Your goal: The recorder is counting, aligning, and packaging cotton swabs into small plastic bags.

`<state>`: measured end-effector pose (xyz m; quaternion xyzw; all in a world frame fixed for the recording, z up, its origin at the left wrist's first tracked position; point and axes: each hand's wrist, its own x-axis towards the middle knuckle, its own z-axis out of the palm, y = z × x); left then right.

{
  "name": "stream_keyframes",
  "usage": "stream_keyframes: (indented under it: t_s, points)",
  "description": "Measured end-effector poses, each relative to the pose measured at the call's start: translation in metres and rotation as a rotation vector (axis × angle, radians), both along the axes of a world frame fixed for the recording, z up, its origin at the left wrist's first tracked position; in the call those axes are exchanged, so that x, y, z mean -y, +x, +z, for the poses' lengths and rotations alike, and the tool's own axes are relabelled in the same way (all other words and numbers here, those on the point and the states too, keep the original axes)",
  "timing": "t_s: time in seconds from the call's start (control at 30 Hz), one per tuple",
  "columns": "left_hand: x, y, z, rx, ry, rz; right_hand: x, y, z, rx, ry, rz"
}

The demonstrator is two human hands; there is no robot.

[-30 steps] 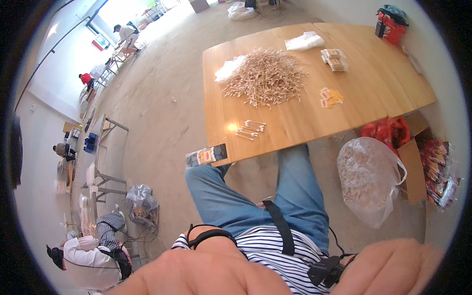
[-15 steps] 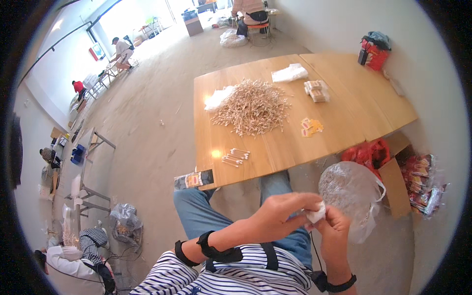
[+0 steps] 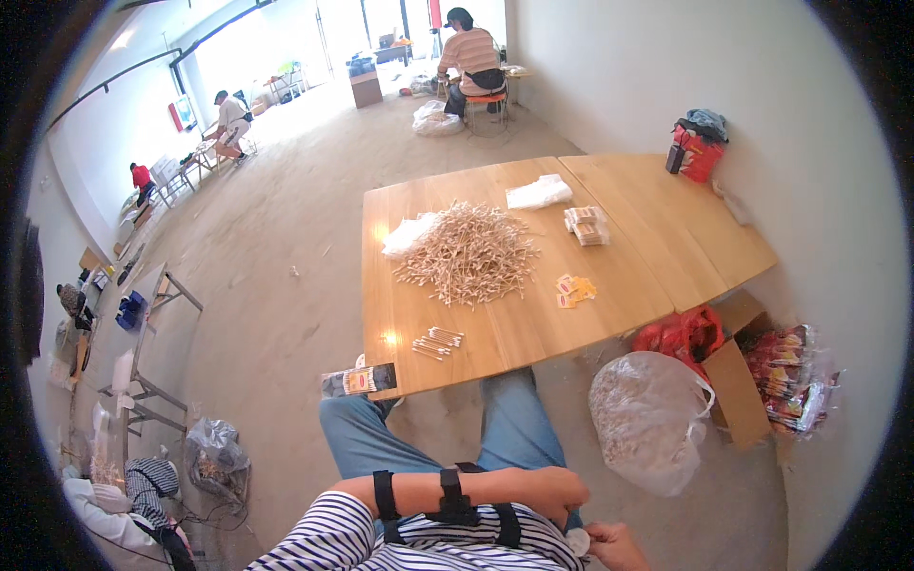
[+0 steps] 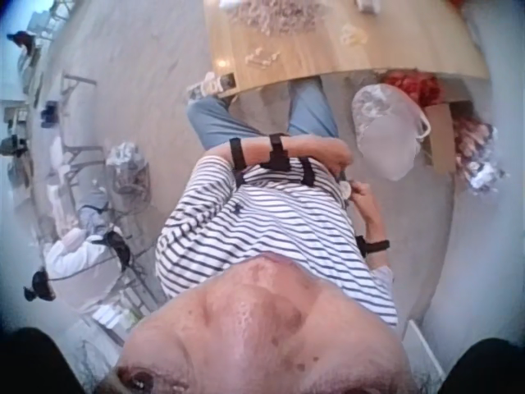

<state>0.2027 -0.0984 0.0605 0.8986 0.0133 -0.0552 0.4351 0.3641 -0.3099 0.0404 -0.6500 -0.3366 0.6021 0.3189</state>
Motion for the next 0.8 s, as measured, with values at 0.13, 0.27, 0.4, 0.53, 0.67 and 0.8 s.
stream_keyframes:
  t_s: [0.13, 0.27, 0.4, 0.53, 0.67, 0.8]
  points:
    - [0.006, 0.007, -0.023, 0.056, 0.051, -0.08, 0.002, -0.005, -0.004, -0.019, 0.086, 0.03]
    - [0.006, 0.006, -0.011, 0.109, -0.046, 0.012, 0.0, -0.006, 0.001, 0.141, 0.152, 0.075]
    - [0.003, 0.002, -0.005, 0.184, -0.009, 0.008, 0.006, -0.007, 0.014, -0.001, 0.155, 0.054]
    - [0.001, 0.006, -0.009, 0.27, 0.033, 0.106, 0.006, -0.013, 0.019, -0.034, 0.116, 0.086]
    - [0.005, 0.013, -0.01, 0.334, 0.15, 0.124, 0.005, -0.023, -0.003, 0.278, 0.1, -0.077]
    - [0.015, 0.014, -0.002, 0.319, 0.248, 0.105, 0.005, -0.036, -0.016, 0.89, 0.492, 0.07]
